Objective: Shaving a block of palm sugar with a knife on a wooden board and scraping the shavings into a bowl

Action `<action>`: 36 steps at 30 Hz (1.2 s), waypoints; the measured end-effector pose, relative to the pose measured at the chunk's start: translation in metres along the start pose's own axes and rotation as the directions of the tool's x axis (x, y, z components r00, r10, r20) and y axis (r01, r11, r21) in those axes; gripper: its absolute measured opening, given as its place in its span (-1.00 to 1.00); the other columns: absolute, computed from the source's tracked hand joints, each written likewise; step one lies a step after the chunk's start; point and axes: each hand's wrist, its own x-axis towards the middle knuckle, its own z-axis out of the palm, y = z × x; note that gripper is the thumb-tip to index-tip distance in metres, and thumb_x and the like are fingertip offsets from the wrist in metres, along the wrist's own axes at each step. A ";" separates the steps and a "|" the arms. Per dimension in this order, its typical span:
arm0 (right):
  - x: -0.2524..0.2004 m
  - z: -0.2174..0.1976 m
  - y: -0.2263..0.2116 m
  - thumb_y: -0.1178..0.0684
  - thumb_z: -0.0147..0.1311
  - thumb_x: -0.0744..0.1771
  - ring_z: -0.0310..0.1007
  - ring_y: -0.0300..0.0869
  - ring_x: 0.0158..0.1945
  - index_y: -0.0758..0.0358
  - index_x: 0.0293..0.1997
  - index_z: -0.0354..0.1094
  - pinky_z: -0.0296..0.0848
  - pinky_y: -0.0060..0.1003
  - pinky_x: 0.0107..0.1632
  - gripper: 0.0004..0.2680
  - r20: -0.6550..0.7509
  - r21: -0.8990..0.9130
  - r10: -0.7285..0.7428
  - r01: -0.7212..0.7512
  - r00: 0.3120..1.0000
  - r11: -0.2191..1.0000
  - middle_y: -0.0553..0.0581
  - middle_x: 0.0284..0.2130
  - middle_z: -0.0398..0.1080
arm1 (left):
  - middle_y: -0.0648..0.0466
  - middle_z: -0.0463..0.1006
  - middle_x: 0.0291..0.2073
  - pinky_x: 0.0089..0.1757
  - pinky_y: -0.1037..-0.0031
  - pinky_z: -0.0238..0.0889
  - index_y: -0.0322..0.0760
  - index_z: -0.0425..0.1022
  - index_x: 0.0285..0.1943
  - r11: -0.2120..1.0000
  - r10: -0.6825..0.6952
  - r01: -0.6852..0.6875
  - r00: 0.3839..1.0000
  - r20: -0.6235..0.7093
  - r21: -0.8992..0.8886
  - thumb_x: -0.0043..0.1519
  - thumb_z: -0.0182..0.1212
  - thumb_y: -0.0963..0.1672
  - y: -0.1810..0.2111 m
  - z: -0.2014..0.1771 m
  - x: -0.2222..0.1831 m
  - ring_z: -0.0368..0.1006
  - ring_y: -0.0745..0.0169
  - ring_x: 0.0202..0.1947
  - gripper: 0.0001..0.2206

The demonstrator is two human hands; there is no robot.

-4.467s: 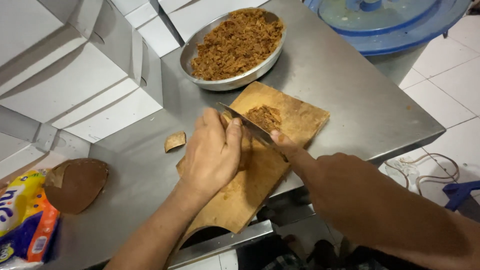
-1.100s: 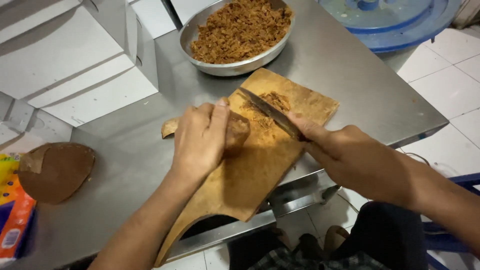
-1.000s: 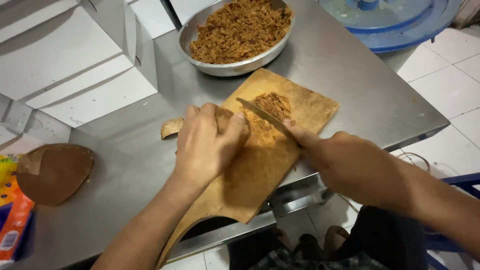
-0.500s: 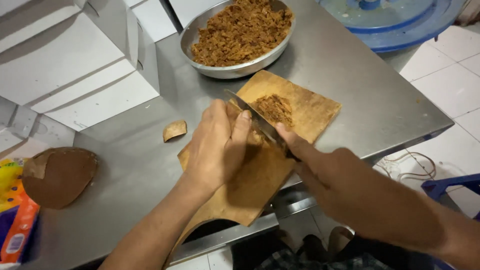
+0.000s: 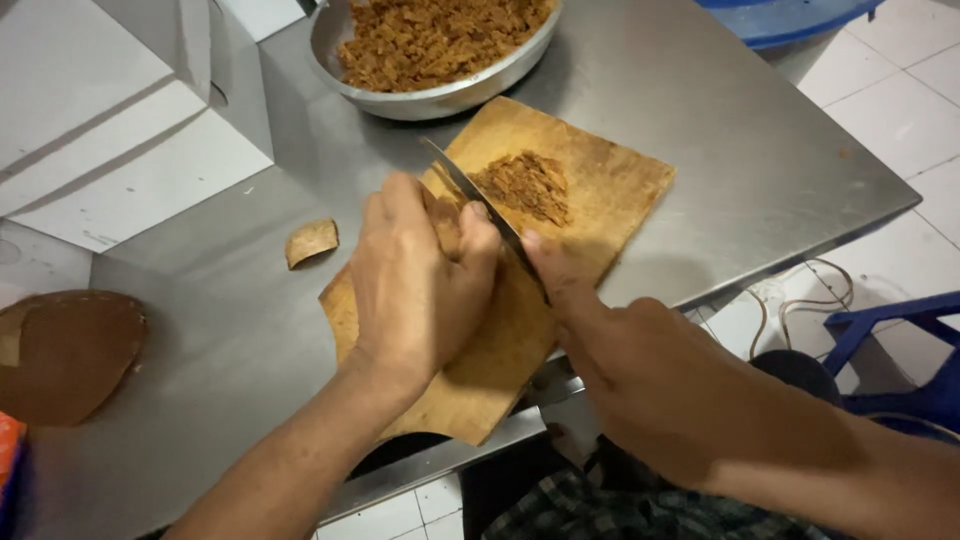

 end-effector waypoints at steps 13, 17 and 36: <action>0.006 -0.001 -0.004 -0.10 -0.24 0.40 0.50 0.16 -0.55 -0.24 0.65 -0.33 0.37 -0.06 -0.36 -0.45 -0.084 0.154 -0.001 0.014 0.996 0.988 0.41 -0.57 0.48 | -0.14 0.39 -0.32 -0.31 -0.01 0.18 -0.33 0.21 -0.24 0.999 -0.011 0.008 0.997 -0.073 -0.045 0.19 0.16 -0.04 0.002 0.002 -0.002 0.35 -0.29 -0.30 -0.72; 0.008 -0.008 -0.015 -0.04 -0.23 0.38 0.58 0.20 -0.32 -0.16 0.63 -0.21 0.45 -0.07 -0.21 -0.47 -0.121 0.252 -0.030 0.059 0.992 0.966 0.46 -0.28 0.53 | -0.20 0.42 -0.32 -0.31 -0.07 0.18 -0.35 0.24 -0.20 1.000 -0.013 0.011 0.996 -0.086 -0.020 0.21 0.18 -0.04 -0.002 0.005 0.001 0.36 -0.35 -0.31 -0.70; 0.002 -0.047 -0.009 -0.13 -0.18 0.38 0.41 -0.21 -0.54 -0.49 0.57 0.05 0.37 -0.23 -0.46 -0.52 0.003 0.198 0.010 -0.011 1.000 0.980 0.05 -0.47 0.49 | 0.27 0.27 -0.55 -0.40 0.55 0.03 -0.21 0.52 -0.24 0.848 0.303 -0.158 0.928 0.217 -0.506 0.33 0.19 -0.04 -0.025 -0.031 0.022 0.12 0.47 -0.50 -0.80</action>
